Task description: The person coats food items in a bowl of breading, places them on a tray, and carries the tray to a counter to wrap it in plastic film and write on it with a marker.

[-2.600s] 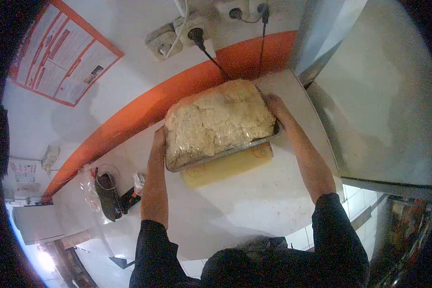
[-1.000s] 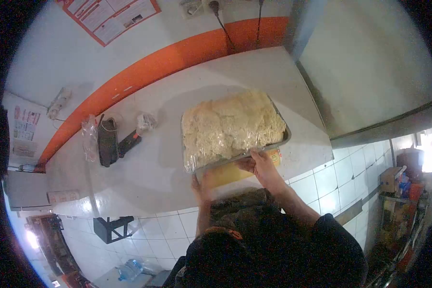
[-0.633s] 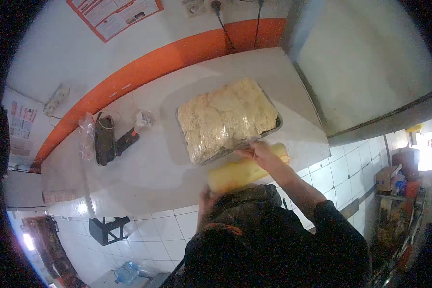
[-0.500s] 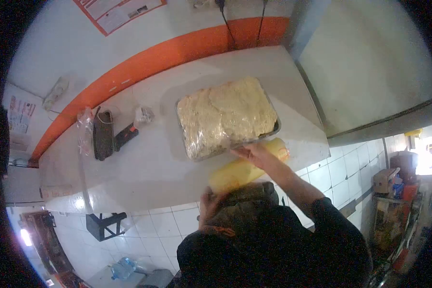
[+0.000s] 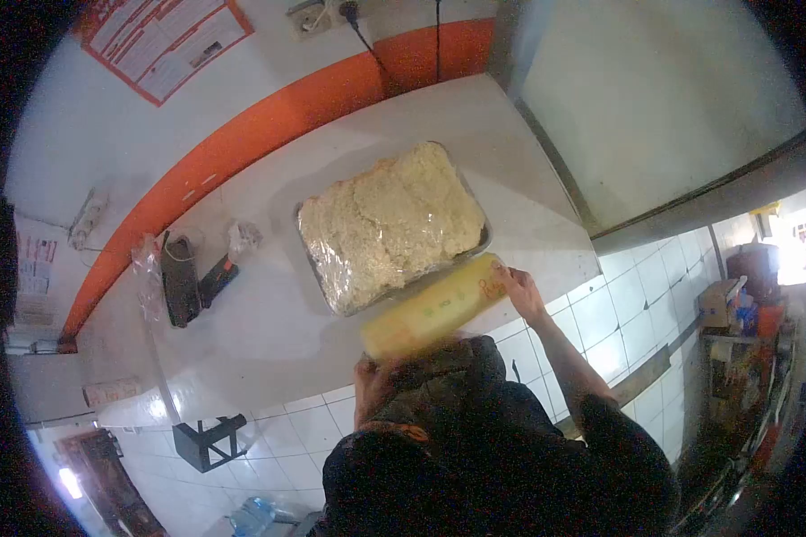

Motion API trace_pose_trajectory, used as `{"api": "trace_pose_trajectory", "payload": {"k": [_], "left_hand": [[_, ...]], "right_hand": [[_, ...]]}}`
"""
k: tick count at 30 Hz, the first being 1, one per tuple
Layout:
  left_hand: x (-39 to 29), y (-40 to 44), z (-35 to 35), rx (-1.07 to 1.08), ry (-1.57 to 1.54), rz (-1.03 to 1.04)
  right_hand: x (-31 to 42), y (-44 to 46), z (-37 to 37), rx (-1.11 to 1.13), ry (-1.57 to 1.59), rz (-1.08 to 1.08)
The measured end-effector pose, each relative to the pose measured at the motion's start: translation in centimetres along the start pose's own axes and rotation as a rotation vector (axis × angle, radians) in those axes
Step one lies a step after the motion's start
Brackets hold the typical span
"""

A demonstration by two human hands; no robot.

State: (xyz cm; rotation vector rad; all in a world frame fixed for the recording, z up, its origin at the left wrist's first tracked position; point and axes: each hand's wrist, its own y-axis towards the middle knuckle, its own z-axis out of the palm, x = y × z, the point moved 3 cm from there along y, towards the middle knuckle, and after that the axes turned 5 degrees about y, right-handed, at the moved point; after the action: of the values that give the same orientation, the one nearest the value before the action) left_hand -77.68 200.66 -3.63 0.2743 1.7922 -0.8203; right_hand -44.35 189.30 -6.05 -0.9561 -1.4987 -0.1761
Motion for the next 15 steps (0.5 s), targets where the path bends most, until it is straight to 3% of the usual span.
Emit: {"api": "trace_pose_trajectory", "payload": {"k": [3,5,6,7,8,9,11,13,15], "left_hand": [[-4.5,-1.3,-0.5,-0.021,-0.025,-0.103],[-6.8,-1.6,-0.3,-0.082,-0.349,-0.287],[-6.6,-1.0,-1.2,-0.084,-0.344,-0.283],[-6.4,0.0,-2.8,-0.049,0.182,-0.118],[-6.3,0.7,-3.6,-0.008,0.704,0.053],[-6.1,1.6,-3.8,-0.003,0.707,0.057],[-7.8,4.1,-4.6,-0.064,-0.57,0.432],[-10.4,8.0,-6.1,-0.063,-0.206,0.35],[-13.6,10.5,-7.0,-0.012,-0.215,0.336]], "right_hand": [[1.8,-2.4,-0.7,-0.029,0.24,0.05],[4.1,-3.7,-2.5,-0.021,0.221,0.093],[4.4,-3.7,-3.3,-0.014,0.202,0.131],[3.5,-2.7,-4.3,-0.017,0.402,0.244],[5.1,-2.3,-4.6,0.042,0.471,0.177],[7.5,-2.1,-5.0,0.096,0.539,0.107],[12.2,-1.2,-4.8,0.091,0.526,0.011],[14.7,1.5,-4.5,0.086,0.514,-0.089],[15.7,5.4,-4.0,0.115,0.435,-0.106]]}}
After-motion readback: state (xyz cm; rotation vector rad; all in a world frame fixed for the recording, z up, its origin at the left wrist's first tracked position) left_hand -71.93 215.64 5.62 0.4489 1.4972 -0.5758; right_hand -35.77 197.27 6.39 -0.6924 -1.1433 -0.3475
